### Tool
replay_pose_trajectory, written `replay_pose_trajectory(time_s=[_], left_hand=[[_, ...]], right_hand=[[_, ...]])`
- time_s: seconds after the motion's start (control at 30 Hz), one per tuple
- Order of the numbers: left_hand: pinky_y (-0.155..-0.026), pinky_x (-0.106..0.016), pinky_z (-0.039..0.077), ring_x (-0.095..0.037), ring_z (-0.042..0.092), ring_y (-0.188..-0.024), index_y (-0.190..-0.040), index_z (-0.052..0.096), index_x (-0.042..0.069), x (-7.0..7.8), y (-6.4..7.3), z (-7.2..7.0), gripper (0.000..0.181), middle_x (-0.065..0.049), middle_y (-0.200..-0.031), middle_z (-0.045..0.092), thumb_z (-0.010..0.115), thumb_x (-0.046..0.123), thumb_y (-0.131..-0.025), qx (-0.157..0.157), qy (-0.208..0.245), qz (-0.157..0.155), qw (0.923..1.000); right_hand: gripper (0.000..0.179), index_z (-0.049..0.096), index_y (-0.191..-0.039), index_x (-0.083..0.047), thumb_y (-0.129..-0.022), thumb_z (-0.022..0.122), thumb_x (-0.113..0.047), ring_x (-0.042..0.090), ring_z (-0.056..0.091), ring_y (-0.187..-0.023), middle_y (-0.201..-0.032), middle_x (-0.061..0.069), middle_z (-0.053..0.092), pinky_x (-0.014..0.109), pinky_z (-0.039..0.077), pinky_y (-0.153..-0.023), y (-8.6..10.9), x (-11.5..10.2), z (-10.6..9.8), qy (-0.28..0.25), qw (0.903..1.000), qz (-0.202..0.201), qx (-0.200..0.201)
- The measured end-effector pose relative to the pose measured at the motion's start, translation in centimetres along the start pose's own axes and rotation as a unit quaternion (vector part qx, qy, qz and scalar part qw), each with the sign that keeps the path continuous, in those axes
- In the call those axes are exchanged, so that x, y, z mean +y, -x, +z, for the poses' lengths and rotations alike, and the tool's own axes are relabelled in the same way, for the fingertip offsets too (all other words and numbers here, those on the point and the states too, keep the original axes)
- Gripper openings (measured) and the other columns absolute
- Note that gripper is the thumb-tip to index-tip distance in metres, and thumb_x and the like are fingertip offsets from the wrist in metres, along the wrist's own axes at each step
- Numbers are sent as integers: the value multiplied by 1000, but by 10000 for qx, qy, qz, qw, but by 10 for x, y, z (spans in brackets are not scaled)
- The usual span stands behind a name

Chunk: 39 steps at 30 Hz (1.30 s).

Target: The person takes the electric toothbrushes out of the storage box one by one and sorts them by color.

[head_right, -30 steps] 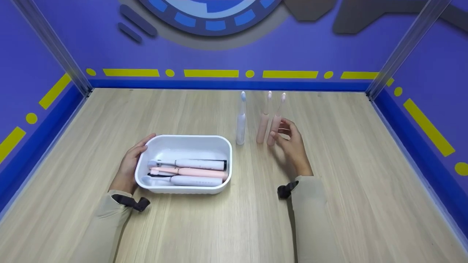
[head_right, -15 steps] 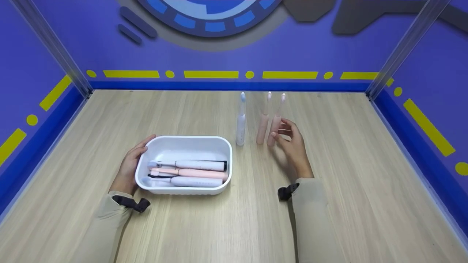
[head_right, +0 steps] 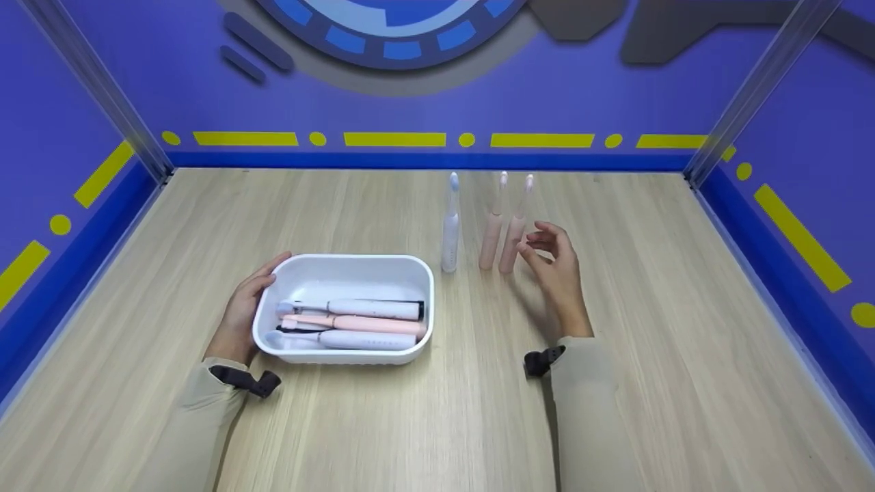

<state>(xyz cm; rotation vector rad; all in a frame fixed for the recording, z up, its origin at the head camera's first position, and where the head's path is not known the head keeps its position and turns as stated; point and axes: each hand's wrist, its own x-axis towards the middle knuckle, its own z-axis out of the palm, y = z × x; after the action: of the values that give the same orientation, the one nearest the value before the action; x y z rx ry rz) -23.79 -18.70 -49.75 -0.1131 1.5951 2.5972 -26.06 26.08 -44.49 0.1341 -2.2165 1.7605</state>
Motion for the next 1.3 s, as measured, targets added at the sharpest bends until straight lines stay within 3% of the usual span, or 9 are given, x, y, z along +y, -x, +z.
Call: replay_pose_trajectory(time_s=[0.2, 0.37, 0.57, 0.87, 1.1, 1.3], left_hand=[[-121, -34, 20, -21, 28, -144, -146, 38, 1, 0, 0, 0, 49, -10, -157, 31, 32, 5, -97, 46, -18, -30, 10000], [-121, -34, 20, -20, 27, -145, -146, 39, 2, 0, 0, -1, 49, -8, -156, 32, 32, 4, -97, 78, -56, -41, 9999], [-121, -33, 19, -19, 25, -146, -146, 37, 0, 0, 0, 0, 49, -8, -157, 31, 33, 4, -97, 70, 60, 4, 10000], [-121, -33, 19, -18, 24, -146, -146, 38, 1, 0, 0, 1, 49, -7, -156, 32, 34, 4, -96, 142, -90, -4, 9999], [-121, -32, 19, -18, 24, -146, -146, 38, 1, 0, 0, 1, 49, -7, -157, 31, 34, 4, -97, 146, -96, 2, 9998], [-121, -32, 19, -18, 24, -146, -146, 38, 1, 1, 1, 2, 50, -8, -157, 31, 34, 4, -96, 145, -111, 20, 9998]], right_hand=[[34, 52, -119, 5, -87, 64, 3, 9, 59, -89, -96, 0, 60, 14, 53, -76, -6, 14, -3, -599, 9967, -104, 532], [32, 55, -115, 7, -86, 66, 2, 10, 61, -86, -93, -1, 62, 16, 55, -77, -5, 12, -1, -689, 9960, -303, 476], [35, 56, -114, 14, -85, 69, 0, 10, 64, -85, -93, -1, 65, 18, 55, -78, -2, -1, 6, -753, 9953, -585, 143], [29, 62, -112, 9, -86, 68, -2, 6, 64, -90, -104, -3, 68, 16, 54, -79, 4, -14, 16, -182, 9962, -794, -315], [31, 63, -116, 6, -86, 67, -1, 5, 63, -91, -99, -4, 68, 14, 53, -80, 6, -24, 25, 66, 9919, -902, -896], [31, 64, -118, 1, -87, 66, 0, 7, 65, -93, -101, 8, 69, 16, 54, -81, 4, -34, 35, 203, 9837, -948, -1512]])
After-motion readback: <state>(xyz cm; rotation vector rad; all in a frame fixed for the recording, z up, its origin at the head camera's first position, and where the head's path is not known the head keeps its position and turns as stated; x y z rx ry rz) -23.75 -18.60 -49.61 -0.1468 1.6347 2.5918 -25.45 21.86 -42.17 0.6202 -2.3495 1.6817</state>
